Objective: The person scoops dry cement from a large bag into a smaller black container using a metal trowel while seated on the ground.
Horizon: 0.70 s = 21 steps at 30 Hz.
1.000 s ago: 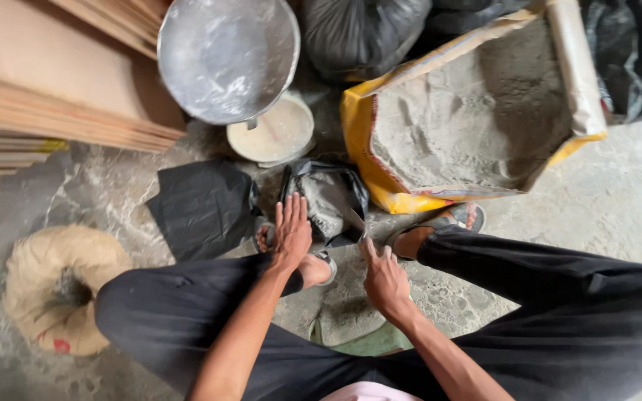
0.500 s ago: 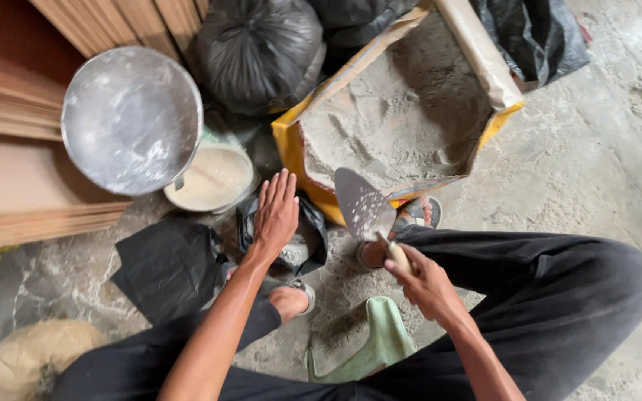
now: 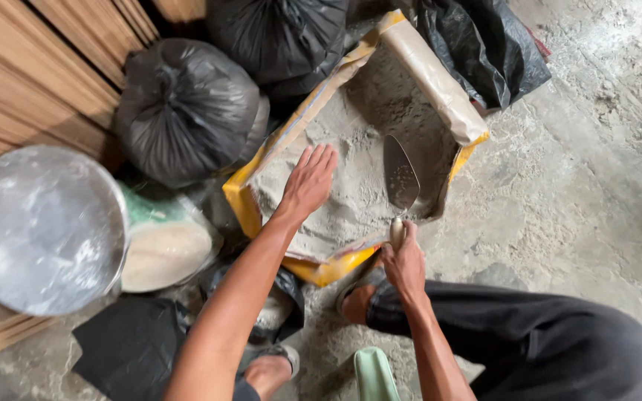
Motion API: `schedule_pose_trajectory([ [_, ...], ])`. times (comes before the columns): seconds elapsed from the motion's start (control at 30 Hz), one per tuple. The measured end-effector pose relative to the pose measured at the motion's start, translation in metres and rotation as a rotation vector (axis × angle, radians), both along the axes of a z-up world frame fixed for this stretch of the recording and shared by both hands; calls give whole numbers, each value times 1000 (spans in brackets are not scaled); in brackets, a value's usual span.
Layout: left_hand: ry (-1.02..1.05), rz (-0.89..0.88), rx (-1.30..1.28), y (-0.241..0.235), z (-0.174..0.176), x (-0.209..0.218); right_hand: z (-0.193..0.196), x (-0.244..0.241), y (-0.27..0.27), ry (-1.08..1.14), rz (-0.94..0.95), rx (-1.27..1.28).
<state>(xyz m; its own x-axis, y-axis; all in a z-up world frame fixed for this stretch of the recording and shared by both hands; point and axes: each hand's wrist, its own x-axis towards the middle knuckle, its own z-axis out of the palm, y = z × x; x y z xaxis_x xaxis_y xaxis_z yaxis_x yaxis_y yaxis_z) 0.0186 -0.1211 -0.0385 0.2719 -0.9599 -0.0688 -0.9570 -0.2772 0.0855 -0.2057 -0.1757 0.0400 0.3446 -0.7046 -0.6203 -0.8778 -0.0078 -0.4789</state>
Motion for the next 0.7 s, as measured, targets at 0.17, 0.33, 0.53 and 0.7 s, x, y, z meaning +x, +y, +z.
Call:
schedule_pose_trajectory([
  [0.17, -142, -143, 26, -91, -33, 30, -7, 46, -24, 26, -81, -175],
  [0.33, -267, -166, 203, -159, -33, 51, -84, 65, -74, 30, 19, -446],
  [0.53, -523, 28, 497, -170, -8, 71, -104, 101, -135, 84, 86, -541],
  [0.7, -716, -78, 447, -168, -43, 87, -96, 114, -158, 36, 172, -529],
])
